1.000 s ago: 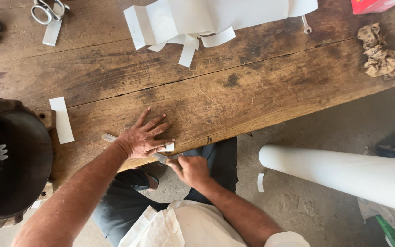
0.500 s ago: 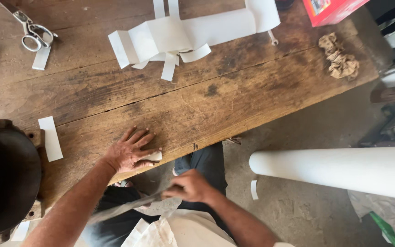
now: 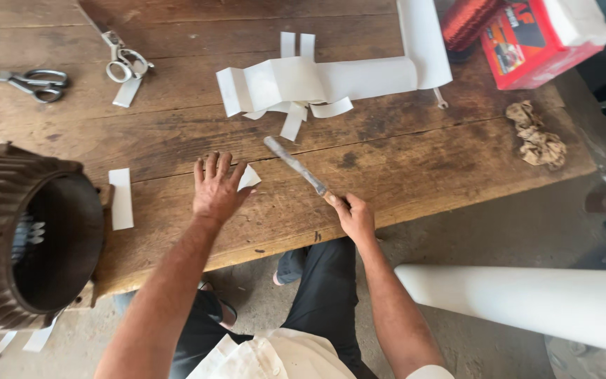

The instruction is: The person cuts strips of white insulation paper using a knife on a wooden workbench. They then fold the strips and insert them into the slots of a large metal motor housing.

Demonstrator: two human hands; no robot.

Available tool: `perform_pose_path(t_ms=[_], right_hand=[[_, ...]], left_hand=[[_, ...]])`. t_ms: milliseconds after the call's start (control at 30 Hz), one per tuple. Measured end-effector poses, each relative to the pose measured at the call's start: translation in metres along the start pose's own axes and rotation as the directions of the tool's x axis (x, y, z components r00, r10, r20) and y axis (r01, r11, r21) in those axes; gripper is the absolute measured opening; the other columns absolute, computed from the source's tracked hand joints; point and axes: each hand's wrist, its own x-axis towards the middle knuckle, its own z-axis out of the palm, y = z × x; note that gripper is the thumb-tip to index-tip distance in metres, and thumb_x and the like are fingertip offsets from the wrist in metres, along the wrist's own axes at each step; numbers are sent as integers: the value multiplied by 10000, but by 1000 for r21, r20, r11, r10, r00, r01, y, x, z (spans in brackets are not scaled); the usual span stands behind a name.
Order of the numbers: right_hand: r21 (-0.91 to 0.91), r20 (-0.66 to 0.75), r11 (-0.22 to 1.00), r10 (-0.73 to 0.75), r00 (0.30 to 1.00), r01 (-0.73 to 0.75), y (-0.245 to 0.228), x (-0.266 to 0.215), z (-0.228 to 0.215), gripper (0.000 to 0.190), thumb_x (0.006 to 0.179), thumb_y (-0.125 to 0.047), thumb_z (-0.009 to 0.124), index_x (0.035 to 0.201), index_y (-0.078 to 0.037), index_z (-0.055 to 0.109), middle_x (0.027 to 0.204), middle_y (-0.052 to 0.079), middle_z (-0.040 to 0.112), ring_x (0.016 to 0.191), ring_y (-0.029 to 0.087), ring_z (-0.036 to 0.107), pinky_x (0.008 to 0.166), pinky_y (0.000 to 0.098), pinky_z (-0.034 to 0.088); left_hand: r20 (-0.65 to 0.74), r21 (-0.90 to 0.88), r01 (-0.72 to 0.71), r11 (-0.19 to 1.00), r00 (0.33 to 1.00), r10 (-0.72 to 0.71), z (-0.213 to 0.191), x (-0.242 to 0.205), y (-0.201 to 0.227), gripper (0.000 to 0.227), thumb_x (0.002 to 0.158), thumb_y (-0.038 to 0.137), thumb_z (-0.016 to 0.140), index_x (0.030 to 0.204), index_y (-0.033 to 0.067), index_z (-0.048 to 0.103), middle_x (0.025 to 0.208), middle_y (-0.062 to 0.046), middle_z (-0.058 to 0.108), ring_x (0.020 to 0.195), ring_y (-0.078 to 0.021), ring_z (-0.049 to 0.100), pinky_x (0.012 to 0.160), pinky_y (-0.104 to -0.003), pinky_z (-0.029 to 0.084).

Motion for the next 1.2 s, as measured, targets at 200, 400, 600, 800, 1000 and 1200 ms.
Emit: perform_pose_path(t_ms=[200, 400, 600, 800, 1000, 1200], right_hand=[[415, 125, 900, -204, 971, 136, -42, 0, 36, 419, 1030, -434, 652, 956, -30, 734, 748, 47, 706, 639, 175, 650, 550, 369, 504], [239, 125, 938, -285, 950, 250, -127, -33, 93, 432, 1053, -467, 597, 899, -82, 719, 619, 13, 625, 476, 123, 556, 422, 316, 410], [196, -1, 974, -111, 994, 109, -126, 6, 75, 420, 1040, -512, 595, 948, -150, 787, 715, -13, 714, 577, 114, 628, 478, 309, 456], [199, -269, 880, 472, 839, -431, 11, 40, 4, 507, 1093, -524, 580, 928, -84, 770, 708, 34, 637, 590, 153, 536, 511, 345, 402], [-306, -308, 859, 319, 896, -411, 55, 58, -18, 461, 995, -487, 688, 1181, -65, 694, 1094, 177, 644, 1015, 354, 600, 820, 556, 478], [-249, 22, 966, 75, 997, -67, -58, 30, 31, 702, 945, -607, 653, 1447, -132, 532, 1469, 195, 505, 1343, 360, 531, 1057, 555, 500]], left_hand=[[-25, -189, 166, 968, 984, -174, 18, -74, 14, 567, 1013, 564, 487, 1513, 298, 479, 1651, -138, 322, 1549, -391, 236, 1268, -610, 166], [-65, -154, 127, 980, 988, -138, 33, -97, 32, 640, 1021, 568, 426, 1532, 184, 420, 1596, -257, 311, 1498, -461, 223, 1211, -614, 128], [-157, -302, 30, 953, 984, -81, 33, -118, 58, 514, 1010, 446, 496, 1460, 200, 524, 1595, -211, 361, 1506, -427, 264, 1234, -553, 185], [-195, -344, -33, 938, 980, -37, 31, -115, 51, 460, 997, 350, 542, 1431, 204, 578, 1598, -156, 385, 1508, -382, 296, 1244, -534, 214], [-196, -288, -114, 951, 979, 58, 33, -75, 56, 474, 1021, 378, 484, 1463, 215, 532, 1609, -135, 349, 1518, -350, 254, 1247, -539, 178], [-161, -273, -106, 956, 985, 63, 32, -61, 56, 477, 1021, 398, 462, 1460, 223, 522, 1620, -102, 333, 1536, -322, 216, 1265, -522, 142]])
